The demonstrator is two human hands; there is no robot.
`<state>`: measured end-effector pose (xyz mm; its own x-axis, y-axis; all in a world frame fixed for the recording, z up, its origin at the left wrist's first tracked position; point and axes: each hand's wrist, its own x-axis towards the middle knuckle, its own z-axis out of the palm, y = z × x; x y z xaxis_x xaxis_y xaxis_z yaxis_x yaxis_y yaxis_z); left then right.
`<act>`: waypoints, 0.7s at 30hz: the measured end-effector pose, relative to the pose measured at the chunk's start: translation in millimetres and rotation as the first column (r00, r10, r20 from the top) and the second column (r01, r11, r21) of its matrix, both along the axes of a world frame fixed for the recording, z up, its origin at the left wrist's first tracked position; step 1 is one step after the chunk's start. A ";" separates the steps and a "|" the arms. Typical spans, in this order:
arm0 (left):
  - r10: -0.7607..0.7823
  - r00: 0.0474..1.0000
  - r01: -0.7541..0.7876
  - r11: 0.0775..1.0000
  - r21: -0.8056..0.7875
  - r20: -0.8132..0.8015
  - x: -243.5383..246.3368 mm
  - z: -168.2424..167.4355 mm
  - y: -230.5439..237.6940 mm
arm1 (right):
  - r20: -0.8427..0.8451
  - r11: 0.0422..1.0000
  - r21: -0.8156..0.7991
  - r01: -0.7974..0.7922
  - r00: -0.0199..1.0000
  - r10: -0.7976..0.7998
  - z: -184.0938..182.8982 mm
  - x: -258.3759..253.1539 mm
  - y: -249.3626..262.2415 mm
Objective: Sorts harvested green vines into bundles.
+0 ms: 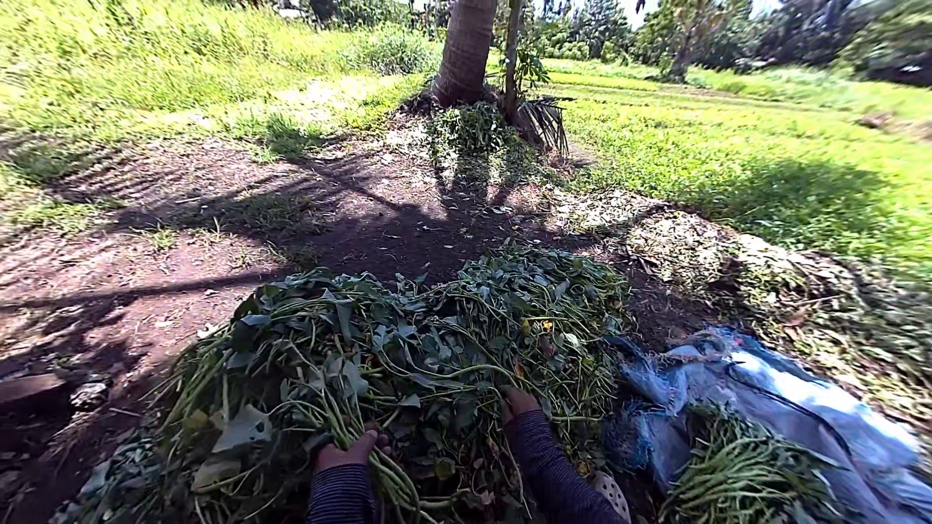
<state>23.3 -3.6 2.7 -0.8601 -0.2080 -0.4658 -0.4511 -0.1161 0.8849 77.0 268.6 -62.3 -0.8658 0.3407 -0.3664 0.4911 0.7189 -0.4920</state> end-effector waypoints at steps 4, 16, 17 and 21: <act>0.031 1.000 -0.030 0.998 0.061 -0.002 4.9 -5.6 9.2 | 0.265 0.994 0.068 -0.083 0.962 0.062 10.0 -39.9 7.3; 0.038 0.979 -0.093 0.959 0.269 0.201 31.6 -40.4 52.4 | -0.086 0.957 -0.289 0.035 0.994 -0.063 28.9 15.8 17.2; 0.033 0.978 -0.095 0.950 0.296 0.208 34.2 -42.9 55.9 | -0.135 0.936 -0.349 0.049 0.986 -0.102 24.8 21.5 13.1; -0.128 0.966 0.046 0.941 0.336 0.226 37.9 -35.5 62.7 | -0.401 0.895 -0.442 -0.056 0.905 -0.141 9.8 43.9 -16.3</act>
<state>61.2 59.1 -32.8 -0.7215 0.0603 -0.6898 -0.6667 -0.3295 0.6685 120.9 252.3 -52.5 -0.9572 0.2726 -0.0976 0.1971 0.3665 -0.9093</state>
